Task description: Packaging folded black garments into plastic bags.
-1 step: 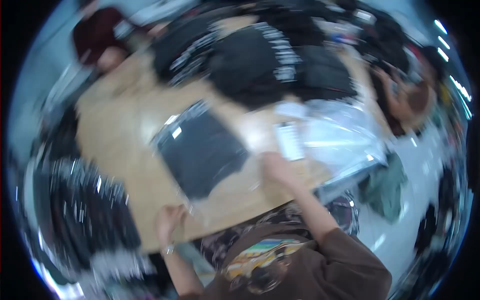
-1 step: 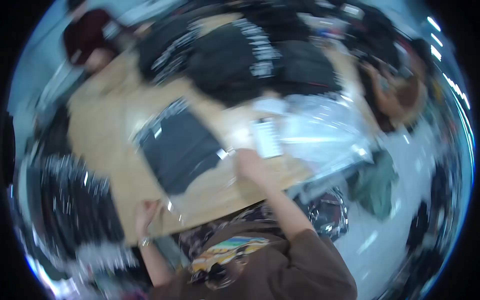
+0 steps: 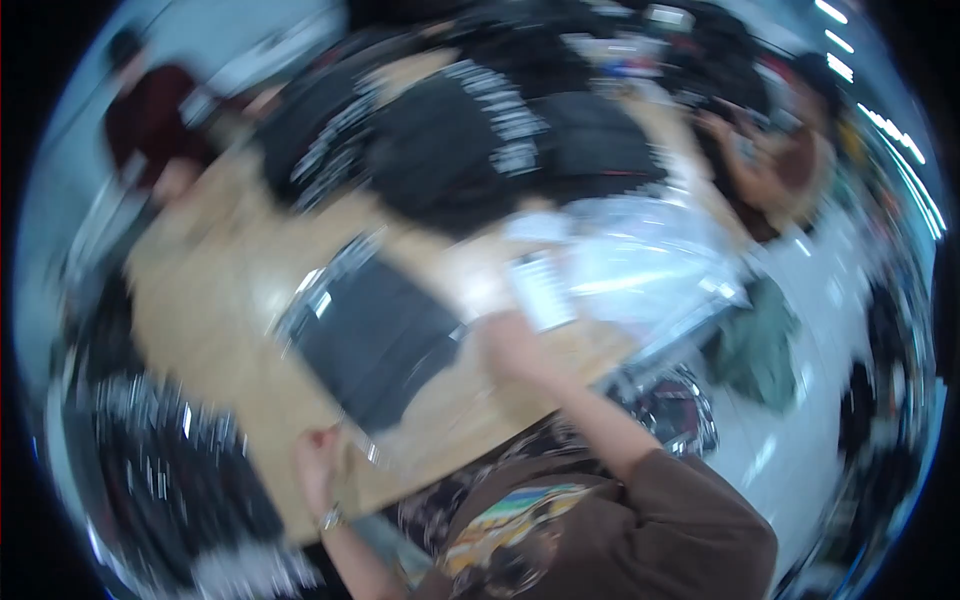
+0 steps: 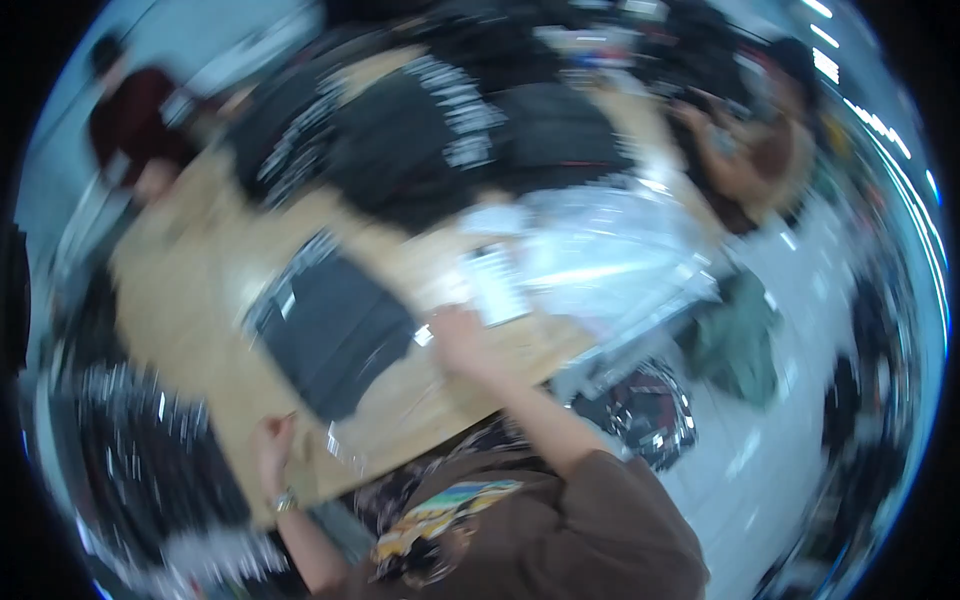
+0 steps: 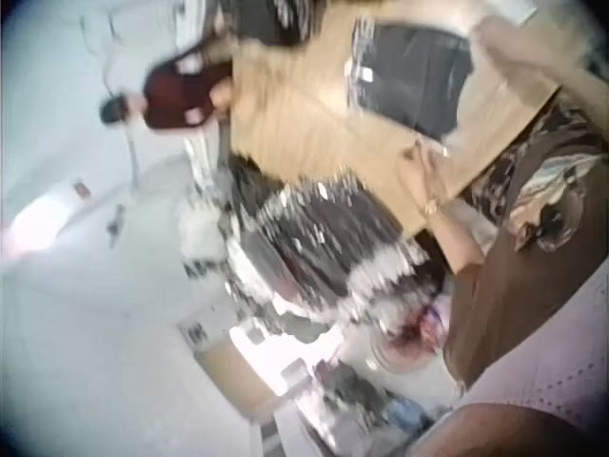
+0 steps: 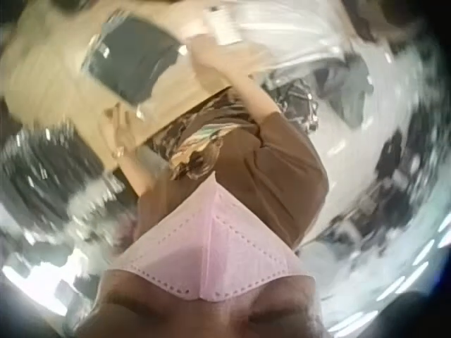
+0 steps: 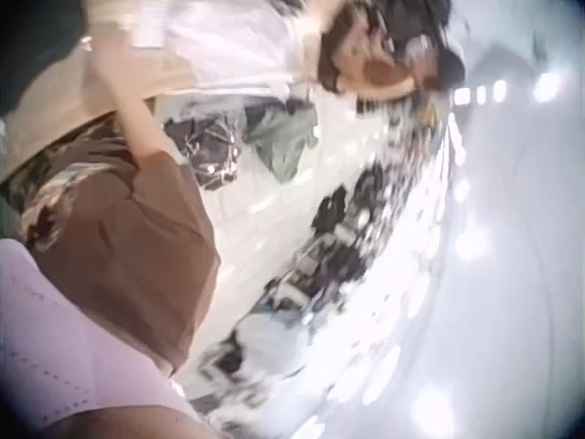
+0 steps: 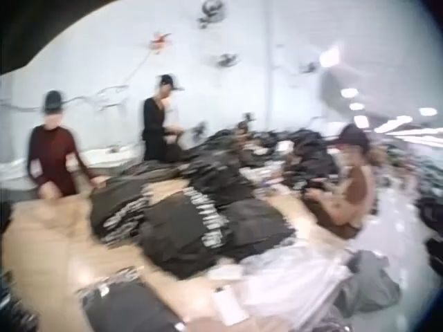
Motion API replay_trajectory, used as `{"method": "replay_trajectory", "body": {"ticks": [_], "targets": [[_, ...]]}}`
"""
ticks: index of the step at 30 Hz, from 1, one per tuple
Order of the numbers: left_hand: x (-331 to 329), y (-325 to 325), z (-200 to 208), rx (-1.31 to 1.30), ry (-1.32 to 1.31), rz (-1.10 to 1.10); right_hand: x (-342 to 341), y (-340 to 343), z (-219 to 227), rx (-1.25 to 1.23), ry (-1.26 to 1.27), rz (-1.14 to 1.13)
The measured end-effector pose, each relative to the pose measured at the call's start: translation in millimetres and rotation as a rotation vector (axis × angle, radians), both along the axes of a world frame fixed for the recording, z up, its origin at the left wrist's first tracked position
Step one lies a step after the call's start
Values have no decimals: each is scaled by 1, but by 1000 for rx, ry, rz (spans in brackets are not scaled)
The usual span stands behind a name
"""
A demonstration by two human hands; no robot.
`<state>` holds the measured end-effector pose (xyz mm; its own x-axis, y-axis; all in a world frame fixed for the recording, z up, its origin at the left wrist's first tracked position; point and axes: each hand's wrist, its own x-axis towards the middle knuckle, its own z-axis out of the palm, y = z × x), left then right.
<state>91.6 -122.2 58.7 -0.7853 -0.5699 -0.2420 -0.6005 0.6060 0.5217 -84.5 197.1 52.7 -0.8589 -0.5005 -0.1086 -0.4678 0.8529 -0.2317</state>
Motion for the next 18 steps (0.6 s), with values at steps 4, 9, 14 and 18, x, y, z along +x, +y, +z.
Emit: {"method": "replay_trajectory", "body": {"ticks": [4,9,14,18], "targets": [[-108,-22,3,-320,348,-281,11,-57,-15,-528,156,233],[-206,9,-9,-865,407,-376,37,-38,-87,-460,312,301],[-211,12,-26,-602,-191,-300,37,-38,-105,-513,421,337],[-180,-11,-27,-683,149,-304,39,-35,-91,-494,262,345]]}}
